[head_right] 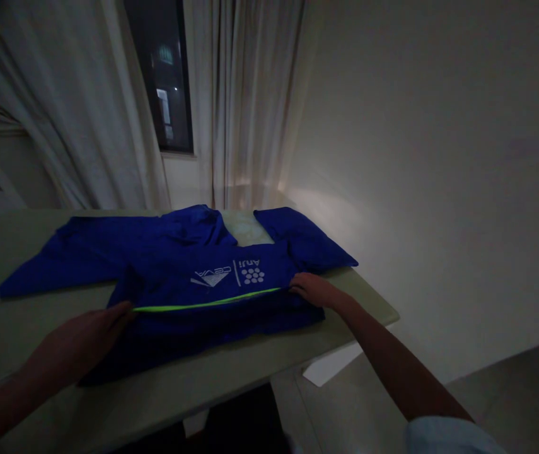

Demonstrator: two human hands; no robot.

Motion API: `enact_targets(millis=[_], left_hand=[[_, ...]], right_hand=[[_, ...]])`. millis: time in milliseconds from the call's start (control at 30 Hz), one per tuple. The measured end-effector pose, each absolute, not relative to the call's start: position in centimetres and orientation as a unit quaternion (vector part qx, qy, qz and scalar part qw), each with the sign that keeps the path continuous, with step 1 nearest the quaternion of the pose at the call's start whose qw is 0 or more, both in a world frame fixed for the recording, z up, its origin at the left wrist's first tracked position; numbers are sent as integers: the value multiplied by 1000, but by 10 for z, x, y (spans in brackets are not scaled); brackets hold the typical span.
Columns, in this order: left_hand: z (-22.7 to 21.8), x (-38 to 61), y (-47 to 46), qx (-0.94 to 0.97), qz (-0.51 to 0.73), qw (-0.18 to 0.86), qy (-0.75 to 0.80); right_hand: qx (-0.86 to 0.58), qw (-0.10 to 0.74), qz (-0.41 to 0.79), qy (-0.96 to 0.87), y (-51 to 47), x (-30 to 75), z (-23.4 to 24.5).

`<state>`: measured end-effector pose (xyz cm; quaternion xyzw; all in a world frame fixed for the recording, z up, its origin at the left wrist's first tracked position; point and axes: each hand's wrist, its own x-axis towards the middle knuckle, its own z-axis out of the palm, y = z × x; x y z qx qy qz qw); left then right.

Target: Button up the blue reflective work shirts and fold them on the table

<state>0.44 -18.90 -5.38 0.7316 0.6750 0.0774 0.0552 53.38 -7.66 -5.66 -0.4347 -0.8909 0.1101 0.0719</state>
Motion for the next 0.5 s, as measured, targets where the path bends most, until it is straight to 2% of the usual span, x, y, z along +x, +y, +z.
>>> enact_targets(millis=[67, 133, 200, 267, 333, 367, 500], left_hand=[[-18, 11, -163, 707, 165, 58, 685], [23, 25, -126, 662, 351, 81, 658], [58, 41, -93, 586, 531, 165, 590], [75, 52, -78, 557, 603, 195, 537], [65, 52, -87, 584, 584, 149, 544], [49, 48, -99, 613, 546, 119, 559], [-60, 23, -169, 764, 296, 93, 566]], right_hand=[[-465, 140, 94, -869, -47, 527, -25], [-505, 294, 58, -809, -10, 513, 15], [-501, 449, 53, -738, 23, 495, 52], [-491, 536, 62, -684, 35, 481, 70], [-489, 535, 70, -685, 21, 473, 64], [-487, 503, 78, -710, 6, 472, 51], [-440, 284, 147, -839, -76, 482, -35]])
